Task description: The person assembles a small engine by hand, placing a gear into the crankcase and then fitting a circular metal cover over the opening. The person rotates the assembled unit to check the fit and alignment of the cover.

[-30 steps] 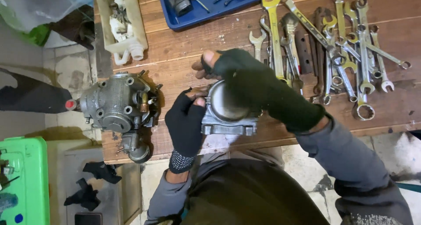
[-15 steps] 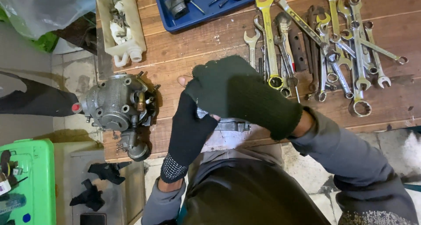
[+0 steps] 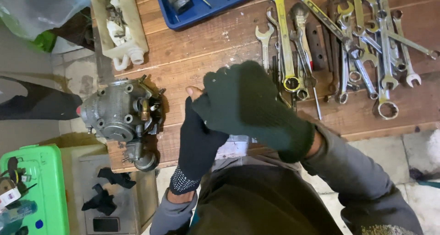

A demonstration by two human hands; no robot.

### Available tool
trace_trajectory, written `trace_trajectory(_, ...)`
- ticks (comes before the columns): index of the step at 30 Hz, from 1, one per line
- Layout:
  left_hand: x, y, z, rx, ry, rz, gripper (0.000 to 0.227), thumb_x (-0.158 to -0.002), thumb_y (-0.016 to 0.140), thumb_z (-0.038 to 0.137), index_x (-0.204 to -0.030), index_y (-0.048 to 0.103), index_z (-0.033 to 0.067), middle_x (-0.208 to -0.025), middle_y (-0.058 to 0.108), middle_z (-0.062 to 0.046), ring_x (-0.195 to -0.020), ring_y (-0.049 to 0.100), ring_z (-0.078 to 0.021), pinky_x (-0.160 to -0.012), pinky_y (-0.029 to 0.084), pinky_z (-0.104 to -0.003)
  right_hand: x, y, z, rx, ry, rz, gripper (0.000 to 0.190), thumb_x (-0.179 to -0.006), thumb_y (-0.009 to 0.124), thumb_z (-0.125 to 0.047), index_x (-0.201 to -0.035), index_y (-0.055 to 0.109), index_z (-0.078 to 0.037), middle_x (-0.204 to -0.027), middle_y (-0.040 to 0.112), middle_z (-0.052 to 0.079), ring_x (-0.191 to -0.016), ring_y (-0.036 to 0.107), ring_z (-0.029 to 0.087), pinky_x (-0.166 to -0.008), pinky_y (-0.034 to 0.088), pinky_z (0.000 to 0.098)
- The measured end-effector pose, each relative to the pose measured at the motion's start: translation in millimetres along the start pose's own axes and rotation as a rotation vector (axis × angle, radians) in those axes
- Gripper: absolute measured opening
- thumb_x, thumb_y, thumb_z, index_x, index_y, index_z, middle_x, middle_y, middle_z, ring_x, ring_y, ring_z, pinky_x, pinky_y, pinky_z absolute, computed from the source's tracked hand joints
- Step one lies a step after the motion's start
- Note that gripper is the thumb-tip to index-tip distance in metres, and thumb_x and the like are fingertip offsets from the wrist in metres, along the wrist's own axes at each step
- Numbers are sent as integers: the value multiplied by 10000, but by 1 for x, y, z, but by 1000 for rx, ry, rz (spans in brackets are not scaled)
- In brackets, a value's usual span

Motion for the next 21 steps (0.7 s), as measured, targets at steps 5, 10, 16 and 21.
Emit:
trace_trajectory(5, -2, 0, -6, -17, 44, -9, 645, -775, 617, 224, -1409, 498, 210, -1084, 759, -46, -821, 730, -219, -672, 555, -385, 2, 0, 2, -41, -108, 106, 531, -1035, 632, -320, -568, 455, -141, -483, 333, -19, -422, 252, 136, -425, 222, 352)
trace_trajectory(10, 3, 1, -6, -16, 530, -5, 647, -935, 613, 504, -1431, 476, 112, -1422, 540, -113, -1347, 576, -286, -1062, 481, -424, -2, 16, 22, -549, -601, 68, 894, -1024, 815, -443, -1610, 281, -30, -1035, 795, 191, -645, 725, 166, -544, 629, 359)
trace_trajectory(16, 1, 1, -8, -30, 480, 25, 669, -911, 606, 554, -1380, 523, 83, -1309, 559, -109, -1224, 637, -282, -962, 534, -415, -29, 24, 27, -406, 408, -905, 632, -1090, 211, -533, -988, 665, -106, -782, 689, 63, -648, 685, 176, -622, 603, 304)
trace_trajectory(21, 0, 2, -6, -35, 442, 44, 638, -900, 594, 579, -1342, 520, 125, -1338, 587, -65, -1218, 649, -273, -913, 519, -403, -35, 26, 29, -180, 265, -748, 653, -1069, 283, -564, -730, 727, -225, -744, 746, -28, -677, 696, 181, -610, 507, 374)
Point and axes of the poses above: each hand's wrist, its own x-axis away from the middle knuckle, its own y-axis out of the palm, z = x × y, the point moved 7 cm from there along -x, towards the middle knuckle
